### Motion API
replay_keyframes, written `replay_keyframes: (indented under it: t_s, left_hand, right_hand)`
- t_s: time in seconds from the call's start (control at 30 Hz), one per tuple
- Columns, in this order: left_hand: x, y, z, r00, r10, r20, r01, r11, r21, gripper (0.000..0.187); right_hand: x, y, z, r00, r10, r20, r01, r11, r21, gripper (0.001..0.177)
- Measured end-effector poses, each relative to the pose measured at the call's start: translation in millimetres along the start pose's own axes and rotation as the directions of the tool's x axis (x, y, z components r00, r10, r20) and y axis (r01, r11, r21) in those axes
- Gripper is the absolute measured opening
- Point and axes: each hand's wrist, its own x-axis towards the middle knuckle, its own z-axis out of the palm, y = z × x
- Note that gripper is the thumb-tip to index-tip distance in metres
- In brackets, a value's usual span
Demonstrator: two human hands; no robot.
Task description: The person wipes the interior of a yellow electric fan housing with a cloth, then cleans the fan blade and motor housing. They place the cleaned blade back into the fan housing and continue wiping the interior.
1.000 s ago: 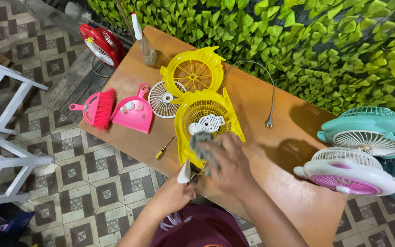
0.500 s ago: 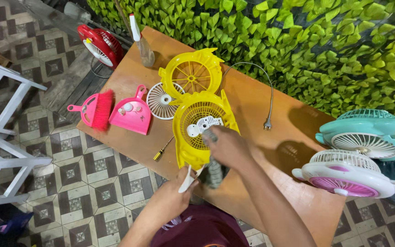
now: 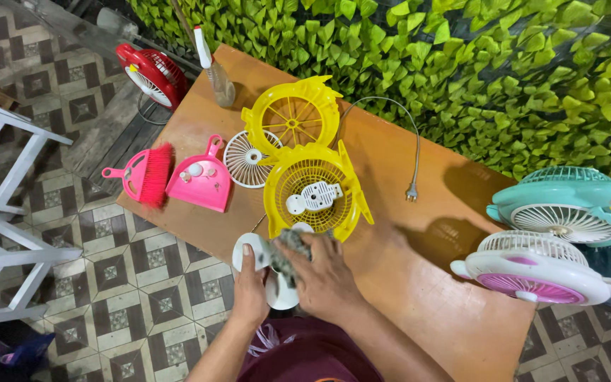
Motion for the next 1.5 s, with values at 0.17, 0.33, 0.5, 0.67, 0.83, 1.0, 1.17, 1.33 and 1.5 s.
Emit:
replay_keyframes:
  t_s: [0.17,0.33,0.5,0.67,0.83,1.0,1.17,1.33,1.5]
  left_hand:
    - [7.2,16.2,-9.1,0.982,0.163,0.093,-0.151,0.980,-0.127,0.063]
    - [-5.2,10.6,-0.2,0.996,-0.077,-0.055,0.066,0.984,-0.167,0.051]
    - [-17.6,3.5,6.1,0.984,-0.178,-0.027,0.178,0.984,-0.004,0.051]
    - [-7.4,24.2,-13.2,0.955,0.232,0.183,-0.294,0.797,0.528,0.059]
    - [-4.6,1.0,-19.7,0.883,0.127,0.451,-0.194,0.976,0.104,0.061]
    - [2.3,-22.2,-24.3,0.967,0.225,0.121,-0.216,0.973,-0.081,0.052]
    - [1.4,-12.3,-35.3,0.991,0.117,0.067,-0.106,0.983,-0.152,0.053]
    - [-6.5,-11.4,-9.1,0.994,0.106,-0.034,-0.107,0.994,-0.008,0.065]
    - [-7.4,14.0,-14.0,0.985,0.172,-0.032,-0.174,0.976,-0.132,0.062]
  right_hand:
    - [-24.7,11.3,-26.9,0.940,0.268,-0.213,-0.226,0.953,0.201,0.059]
    - [-42.9,-14.3,-10.5,0.994,-0.081,-0.067,0.082,0.996,0.017,0.072]
    - [-41.9,14.1,3.9,0.990,0.028,-0.138,0.009,0.965,0.263,0.066]
    - [-40.7,45.4,-2.6,0.876,0.460,0.145,-0.394,0.509,0.765,0.026]
    - [-28.2,44.5,22.3,0.752,0.523,0.401,-0.497,0.051,0.866,0.020]
    - [-9.4,22.3,26.0,0.726,0.662,0.187,-0.616,0.504,0.606,0.028]
    - [-24.8,-6.7,-10.2,0.901,0.342,-0.267,-0.193,0.866,0.461,0.052]
    - [-20.1,-42.9,21.8,0.998,-0.045,0.044,0.051,0.987,-0.150,0.071]
    - [-38.4,-25.6,15.5,0.997,0.005,0.077,-0.017,0.988,0.153,0.071]
